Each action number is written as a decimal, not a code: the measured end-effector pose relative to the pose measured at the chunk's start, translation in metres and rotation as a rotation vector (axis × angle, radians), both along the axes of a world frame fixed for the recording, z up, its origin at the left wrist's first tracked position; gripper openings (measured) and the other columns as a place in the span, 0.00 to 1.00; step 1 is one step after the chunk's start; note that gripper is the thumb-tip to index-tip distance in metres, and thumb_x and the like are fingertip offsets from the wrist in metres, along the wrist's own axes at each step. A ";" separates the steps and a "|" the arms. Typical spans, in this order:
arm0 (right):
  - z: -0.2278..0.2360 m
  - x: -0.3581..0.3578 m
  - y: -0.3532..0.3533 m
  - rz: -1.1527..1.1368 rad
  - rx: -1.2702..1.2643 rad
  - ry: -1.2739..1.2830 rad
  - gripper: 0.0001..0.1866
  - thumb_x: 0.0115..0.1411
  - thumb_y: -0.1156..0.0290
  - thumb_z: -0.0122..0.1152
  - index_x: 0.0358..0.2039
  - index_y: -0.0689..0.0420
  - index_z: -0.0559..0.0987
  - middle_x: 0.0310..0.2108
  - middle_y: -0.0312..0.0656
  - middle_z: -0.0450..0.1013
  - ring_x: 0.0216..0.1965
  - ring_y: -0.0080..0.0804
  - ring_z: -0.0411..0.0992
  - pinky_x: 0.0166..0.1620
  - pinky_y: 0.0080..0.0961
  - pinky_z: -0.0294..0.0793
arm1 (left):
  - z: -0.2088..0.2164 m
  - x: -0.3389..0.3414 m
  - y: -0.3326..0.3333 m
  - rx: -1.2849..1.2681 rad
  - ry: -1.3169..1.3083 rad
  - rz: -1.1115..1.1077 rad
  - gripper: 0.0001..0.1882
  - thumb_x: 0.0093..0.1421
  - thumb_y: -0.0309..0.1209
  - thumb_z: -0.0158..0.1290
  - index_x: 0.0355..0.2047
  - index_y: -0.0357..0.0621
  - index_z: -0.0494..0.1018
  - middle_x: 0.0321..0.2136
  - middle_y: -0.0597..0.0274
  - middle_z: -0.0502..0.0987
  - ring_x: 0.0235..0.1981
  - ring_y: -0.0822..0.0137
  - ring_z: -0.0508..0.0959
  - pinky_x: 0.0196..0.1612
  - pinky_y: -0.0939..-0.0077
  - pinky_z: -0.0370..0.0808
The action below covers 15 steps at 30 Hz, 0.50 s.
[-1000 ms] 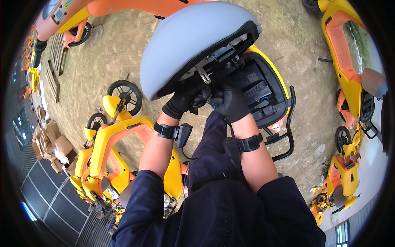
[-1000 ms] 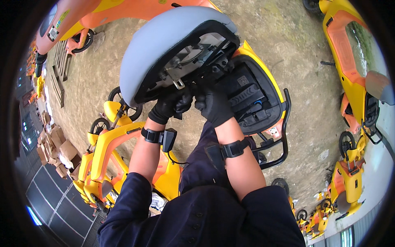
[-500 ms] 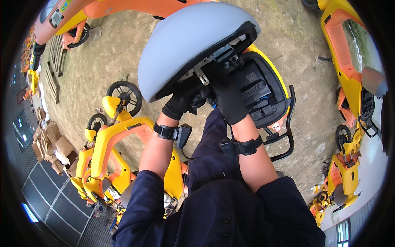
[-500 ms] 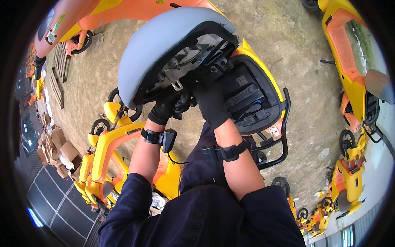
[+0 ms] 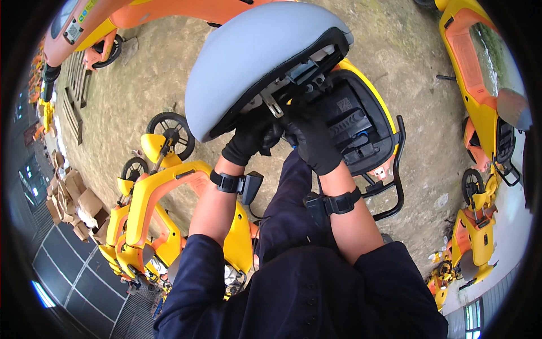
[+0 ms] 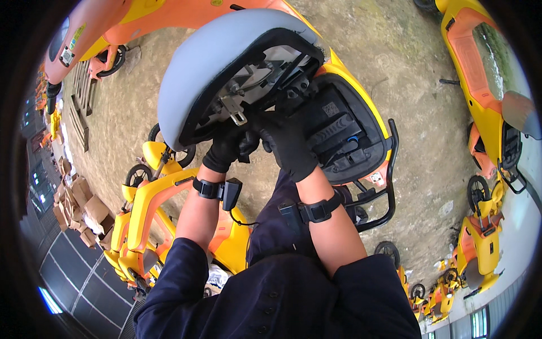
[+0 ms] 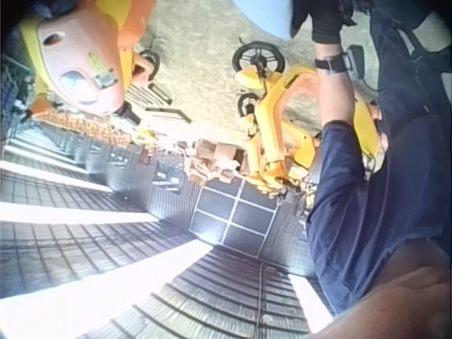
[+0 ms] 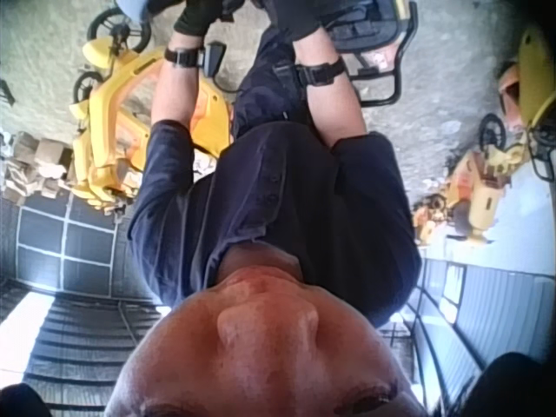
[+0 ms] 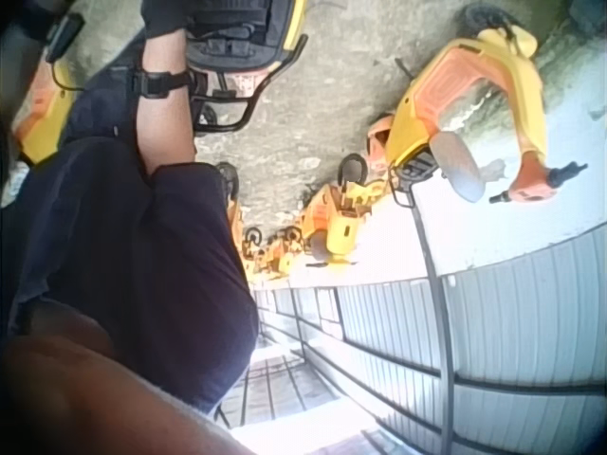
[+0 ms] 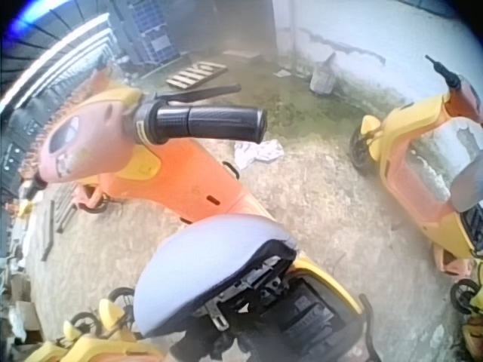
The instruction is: The person attaches a padded seat and a reflective cover to an electric scooter frame by hand, fitting the components onto the rear mounting points and securing them into place.
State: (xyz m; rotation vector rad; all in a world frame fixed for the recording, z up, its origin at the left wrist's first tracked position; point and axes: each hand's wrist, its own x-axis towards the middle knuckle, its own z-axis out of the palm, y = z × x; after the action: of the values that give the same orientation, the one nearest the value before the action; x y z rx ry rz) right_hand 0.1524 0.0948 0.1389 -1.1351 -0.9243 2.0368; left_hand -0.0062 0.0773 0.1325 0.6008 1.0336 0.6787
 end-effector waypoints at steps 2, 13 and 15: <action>-0.011 0.001 0.000 0.029 0.263 -0.148 0.09 0.57 0.68 0.48 0.26 0.60 0.73 0.18 0.36 0.67 0.17 0.18 0.62 0.19 0.16 0.58 | 0.007 0.003 0.003 -0.056 -0.003 0.036 0.17 0.60 0.37 0.40 0.17 0.43 0.64 0.09 0.70 0.58 0.09 0.78 0.57 0.12 0.84 0.52; -0.007 -0.011 -0.011 -0.101 0.129 -0.042 0.06 0.59 0.73 0.42 0.29 0.58 0.69 0.18 0.34 0.62 0.15 0.20 0.58 0.17 0.14 0.56 | 0.005 0.001 -0.006 0.232 -0.011 0.089 0.19 0.58 0.43 0.42 0.21 0.39 0.66 0.06 0.71 0.56 0.05 0.78 0.54 0.09 0.86 0.50; -0.003 -0.009 -0.006 -0.286 -0.665 0.550 0.08 0.60 0.66 0.42 0.28 0.53 0.69 0.14 0.31 0.59 0.10 0.14 0.52 0.13 0.09 0.46 | 0.003 -0.003 -0.007 0.118 -0.090 0.121 0.18 0.58 0.41 0.42 0.20 0.40 0.66 0.07 0.70 0.57 0.06 0.77 0.56 0.10 0.85 0.51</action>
State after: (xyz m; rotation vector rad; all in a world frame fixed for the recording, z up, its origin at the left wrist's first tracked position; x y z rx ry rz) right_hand 0.1430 0.0884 0.1362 -0.8584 0.1961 2.2813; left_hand -0.0090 0.0704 0.1352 0.6078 0.9562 0.8707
